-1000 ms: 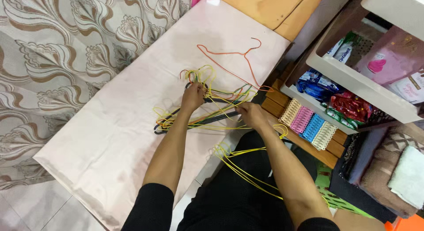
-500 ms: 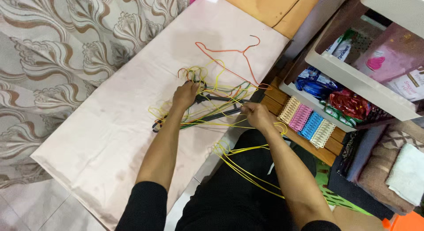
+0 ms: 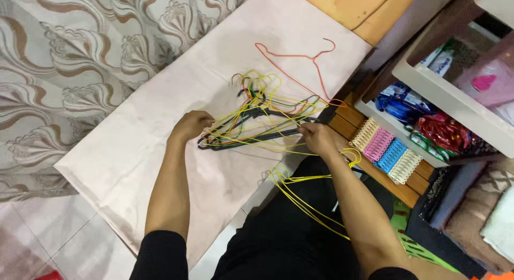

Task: The person folds a brown towel and a white towel, placing them on a nearby stack. Then the person picks up a bundle of tangled hangers, untangles them, and sorts them by color on the floor.

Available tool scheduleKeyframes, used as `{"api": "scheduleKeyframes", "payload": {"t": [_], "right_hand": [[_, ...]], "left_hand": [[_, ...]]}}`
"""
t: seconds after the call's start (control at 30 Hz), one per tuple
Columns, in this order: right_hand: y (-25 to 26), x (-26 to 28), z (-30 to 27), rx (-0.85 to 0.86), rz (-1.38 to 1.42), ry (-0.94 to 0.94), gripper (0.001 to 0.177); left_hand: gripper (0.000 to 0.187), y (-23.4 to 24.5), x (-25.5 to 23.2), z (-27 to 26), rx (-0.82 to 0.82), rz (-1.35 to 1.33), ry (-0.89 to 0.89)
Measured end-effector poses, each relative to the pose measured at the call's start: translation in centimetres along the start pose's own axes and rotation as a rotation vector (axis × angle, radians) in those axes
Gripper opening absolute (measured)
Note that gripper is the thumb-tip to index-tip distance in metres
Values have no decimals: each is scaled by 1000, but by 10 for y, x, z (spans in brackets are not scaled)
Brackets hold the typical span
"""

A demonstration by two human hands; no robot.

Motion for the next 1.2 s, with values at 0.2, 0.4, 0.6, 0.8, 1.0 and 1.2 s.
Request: {"api": "scheduleKeyframes", "payload": {"t": [0.2, 0.4, 0.6, 0.8, 1.0, 1.2], "right_hand": [[-8, 7, 3, -22, 51, 76, 20], [31, 25, -4, -2, 43, 13, 18], [126, 17, -58, -68, -38, -25, 22], [190, -40, -181, -182, -167, -206, 21], [196, -73, -262, -299, -122, -323, 19], [184, -87, -281, -324, -80, -392, 18]], "left_hand": [[24, 3, 25, -20, -20, -586, 89], [23, 8, 4, -49, -143, -775, 147], [20, -34, -58, -59, -104, -883, 68], [23, -124, -128, -77, 145, -848, -45], [20, -151, -183, -92, 143, -440, -296], [16, -152, -208, -104, 59, -81, -514]]}}
Point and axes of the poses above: each hand's wrist, its own z-axis towards the middle knuckle, its own y-axis out of the back of the hand, x = y × z, the point moved 8 cm from there along z, towards the middle knuckle, and after that the axes turned 5 degrees about -x, right-handed, at the moved point
